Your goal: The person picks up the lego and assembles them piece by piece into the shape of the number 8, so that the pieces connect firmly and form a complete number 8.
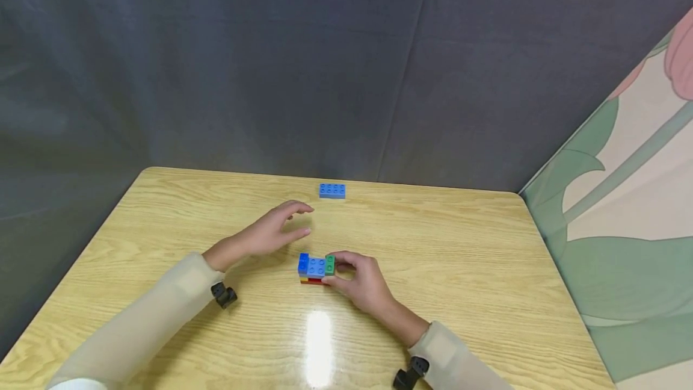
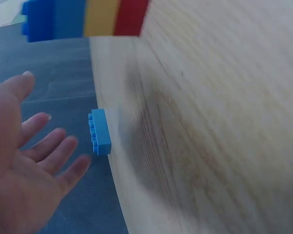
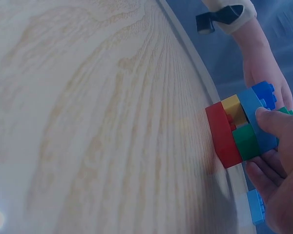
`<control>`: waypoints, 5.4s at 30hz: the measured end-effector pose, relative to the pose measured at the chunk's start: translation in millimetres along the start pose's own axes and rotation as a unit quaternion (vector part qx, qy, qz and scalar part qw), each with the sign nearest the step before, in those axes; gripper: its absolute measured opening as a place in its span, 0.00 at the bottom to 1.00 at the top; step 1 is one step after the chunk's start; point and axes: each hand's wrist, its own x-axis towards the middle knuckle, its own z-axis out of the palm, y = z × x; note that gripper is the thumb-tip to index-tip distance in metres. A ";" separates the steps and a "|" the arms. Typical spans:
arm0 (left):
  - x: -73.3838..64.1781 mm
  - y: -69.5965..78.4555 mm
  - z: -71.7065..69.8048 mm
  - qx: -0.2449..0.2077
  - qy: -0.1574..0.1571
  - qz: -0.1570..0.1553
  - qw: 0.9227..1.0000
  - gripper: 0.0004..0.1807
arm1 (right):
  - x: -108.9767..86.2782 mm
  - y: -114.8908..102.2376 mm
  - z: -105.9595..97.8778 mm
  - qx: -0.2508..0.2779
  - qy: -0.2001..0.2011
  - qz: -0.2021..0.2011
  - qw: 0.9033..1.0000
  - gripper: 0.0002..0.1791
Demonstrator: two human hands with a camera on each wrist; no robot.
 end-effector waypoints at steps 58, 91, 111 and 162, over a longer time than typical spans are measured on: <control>105.2 -28.8 19.2 0.188 0.032 -0.080 0.978 0.25 | 0.4 1.1 0.6 0.016 -0.004 -0.015 1.000 0.22; 99.1 -28.1 14.8 0.090 0.088 -0.085 0.988 0.24 | -0.7 -0.2 2.0 0.012 -0.001 0.008 1.000 0.22; 70.8 -20.7 -15.4 0.033 0.093 -0.033 0.995 0.23 | 0.0 0.1 2.6 0.020 -0.002 0.004 1.000 0.22; -25.6 35.7 -1.1 -0.026 0.029 0.071 0.997 0.18 | 1.0 -0.5 1.6 0.022 -0.008 -0.014 1.000 0.21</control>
